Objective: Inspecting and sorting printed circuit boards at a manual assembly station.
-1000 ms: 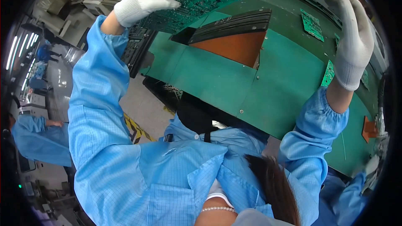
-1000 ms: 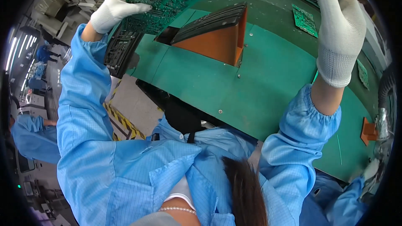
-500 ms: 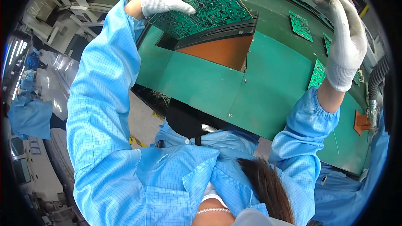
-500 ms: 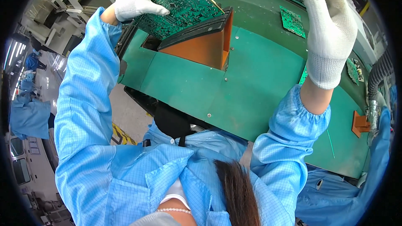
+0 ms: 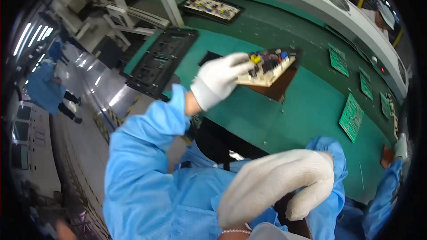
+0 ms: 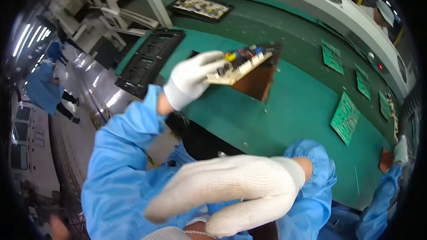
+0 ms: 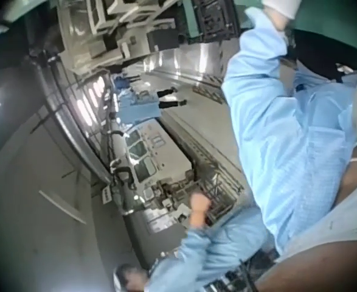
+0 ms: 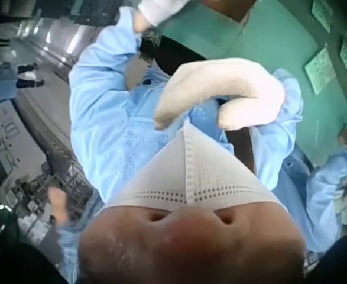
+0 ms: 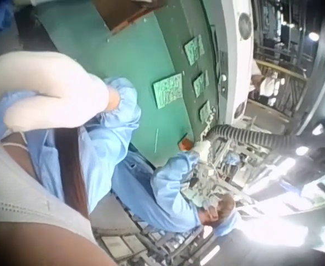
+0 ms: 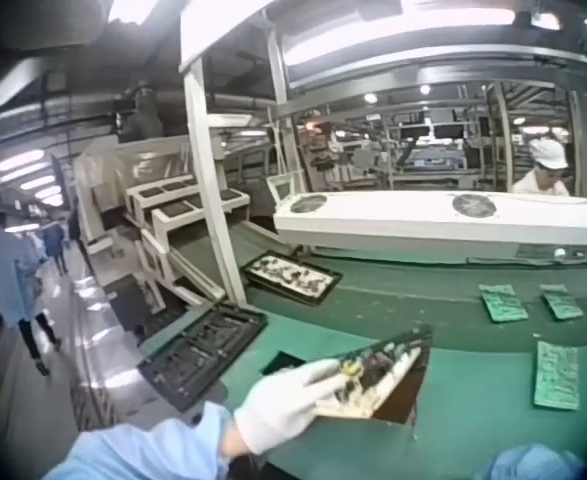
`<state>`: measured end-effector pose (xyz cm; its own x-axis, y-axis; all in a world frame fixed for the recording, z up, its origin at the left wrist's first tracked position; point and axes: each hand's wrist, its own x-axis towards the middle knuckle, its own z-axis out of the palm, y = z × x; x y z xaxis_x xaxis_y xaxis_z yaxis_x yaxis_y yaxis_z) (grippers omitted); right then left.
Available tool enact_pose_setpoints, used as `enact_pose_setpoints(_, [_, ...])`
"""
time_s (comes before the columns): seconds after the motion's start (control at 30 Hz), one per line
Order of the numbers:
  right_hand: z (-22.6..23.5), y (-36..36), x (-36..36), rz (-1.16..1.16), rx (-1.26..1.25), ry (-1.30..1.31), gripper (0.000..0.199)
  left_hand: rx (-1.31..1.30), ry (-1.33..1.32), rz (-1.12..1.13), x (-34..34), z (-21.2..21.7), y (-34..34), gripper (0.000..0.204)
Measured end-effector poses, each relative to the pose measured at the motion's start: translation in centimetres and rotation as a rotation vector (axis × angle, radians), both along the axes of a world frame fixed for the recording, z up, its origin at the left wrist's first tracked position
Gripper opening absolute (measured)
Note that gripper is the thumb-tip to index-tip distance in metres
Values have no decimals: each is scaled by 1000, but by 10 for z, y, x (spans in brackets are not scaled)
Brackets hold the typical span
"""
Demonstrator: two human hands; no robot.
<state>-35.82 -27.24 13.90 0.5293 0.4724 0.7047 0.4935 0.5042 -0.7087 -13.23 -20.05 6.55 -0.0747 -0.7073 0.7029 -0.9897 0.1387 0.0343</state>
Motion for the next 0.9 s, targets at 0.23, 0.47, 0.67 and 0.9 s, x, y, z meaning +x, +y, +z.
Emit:
enact_pose_setpoints(0.23, [1, 19, -5, 145, 215, 20, 31, -15, 441, 40, -11, 11, 54, 36])
enact_pose_setpoints(0.47, [13, 27, -27, 47, 128, 369, 18, -119, 781, 192, 6, 18, 73, 29])
enact_pose_setpoints(0.67, [7, 30, -26, -76, 170, 216, 23, -162, 984, 157, 16, 25, 72, 21])
enact_pose_setpoints(0.9, [-2, 32, -28, -190, 264, 265, 27, -93, 985, 113, 26, 21, 66, 21])
